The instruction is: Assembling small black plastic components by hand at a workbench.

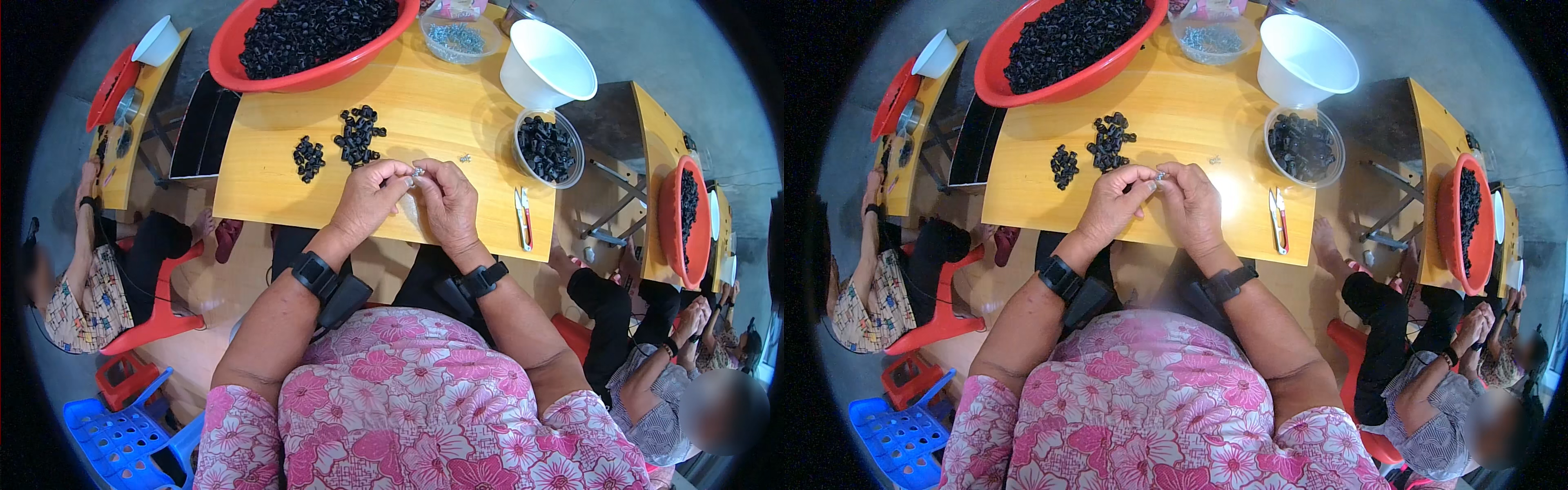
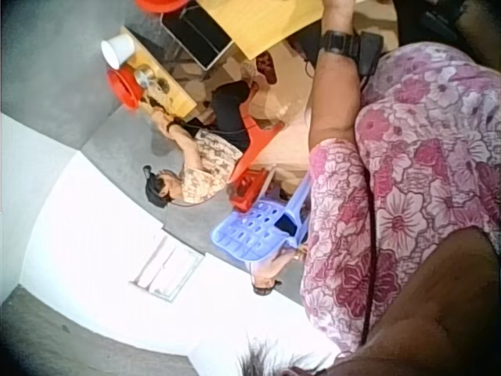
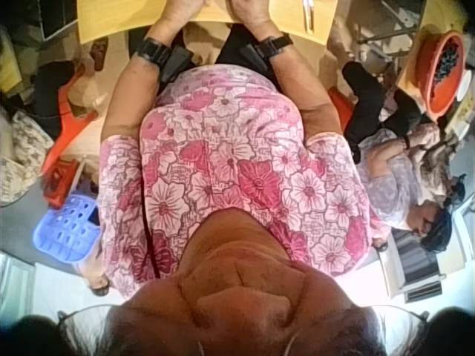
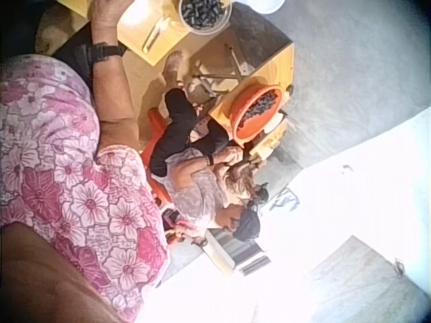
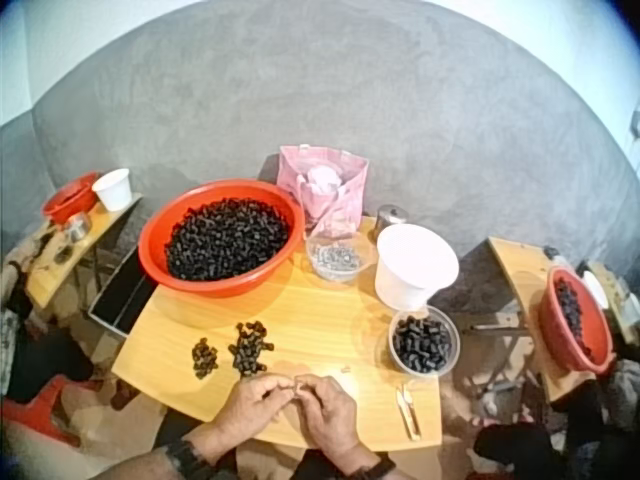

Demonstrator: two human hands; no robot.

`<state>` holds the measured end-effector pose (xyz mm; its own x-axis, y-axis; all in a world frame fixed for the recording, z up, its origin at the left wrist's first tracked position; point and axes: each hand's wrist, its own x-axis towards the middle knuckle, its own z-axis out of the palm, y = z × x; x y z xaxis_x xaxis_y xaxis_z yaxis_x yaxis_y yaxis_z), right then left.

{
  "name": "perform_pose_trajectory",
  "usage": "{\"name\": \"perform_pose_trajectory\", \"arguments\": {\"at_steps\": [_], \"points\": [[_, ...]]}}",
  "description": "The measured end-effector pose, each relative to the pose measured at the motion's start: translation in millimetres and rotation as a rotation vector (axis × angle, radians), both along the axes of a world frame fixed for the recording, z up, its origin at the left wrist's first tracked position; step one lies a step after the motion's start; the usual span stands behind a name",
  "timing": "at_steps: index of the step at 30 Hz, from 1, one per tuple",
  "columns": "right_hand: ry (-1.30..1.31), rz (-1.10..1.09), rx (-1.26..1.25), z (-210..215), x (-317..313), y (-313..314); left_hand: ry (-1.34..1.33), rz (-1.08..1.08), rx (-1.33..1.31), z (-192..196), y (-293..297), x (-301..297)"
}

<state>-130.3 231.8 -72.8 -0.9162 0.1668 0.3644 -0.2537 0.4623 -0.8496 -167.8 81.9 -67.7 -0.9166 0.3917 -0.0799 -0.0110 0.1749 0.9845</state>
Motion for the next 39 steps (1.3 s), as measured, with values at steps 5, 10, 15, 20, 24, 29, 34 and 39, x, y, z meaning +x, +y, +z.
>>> {"name": "perform_pose_trajectory", "arguments": {"at_steps": [5,10,15,20,24,29,34,39], "points": [[-0.012,0.006,-0.003,1.2,0.5,0.2,-0.072,0.021,0.046,2.5,0.7,0.2],[-0.035,0.003,-0.027,3.1,1.6,-0.9,-0.092,0.011,0.046,5.3,-0.6,-0.8],[-0.092,0.013,-0.119,0.6,2.9,-0.6,-0.102,0.028,0.035,6.3,0.3,-0.8],[-0.096,0.046,-0.154,0.6,2.6,1.3,-0.129,0.048,0.021,6.6,-0.3,-2.0],[-0.058,0.049,-0.108,-0.5,1.0,1.5,-0.130,0.051,0.019,7.8,-0.8,-2.1],[-0.032,0.024,-0.089,1.3,1.3,1.6,-0.134,0.058,0.016,9.1,0.0,-1.7],[-0.049,0.045,-0.126,5.3,2.4,-0.4,-0.132,0.067,0.036,6.3,-0.6,-1.9],[-0.046,0.032,-0.117,3.5,1.7,-0.2,-0.134,0.072,0.038,4.0,-1.2,-2.8]]}}
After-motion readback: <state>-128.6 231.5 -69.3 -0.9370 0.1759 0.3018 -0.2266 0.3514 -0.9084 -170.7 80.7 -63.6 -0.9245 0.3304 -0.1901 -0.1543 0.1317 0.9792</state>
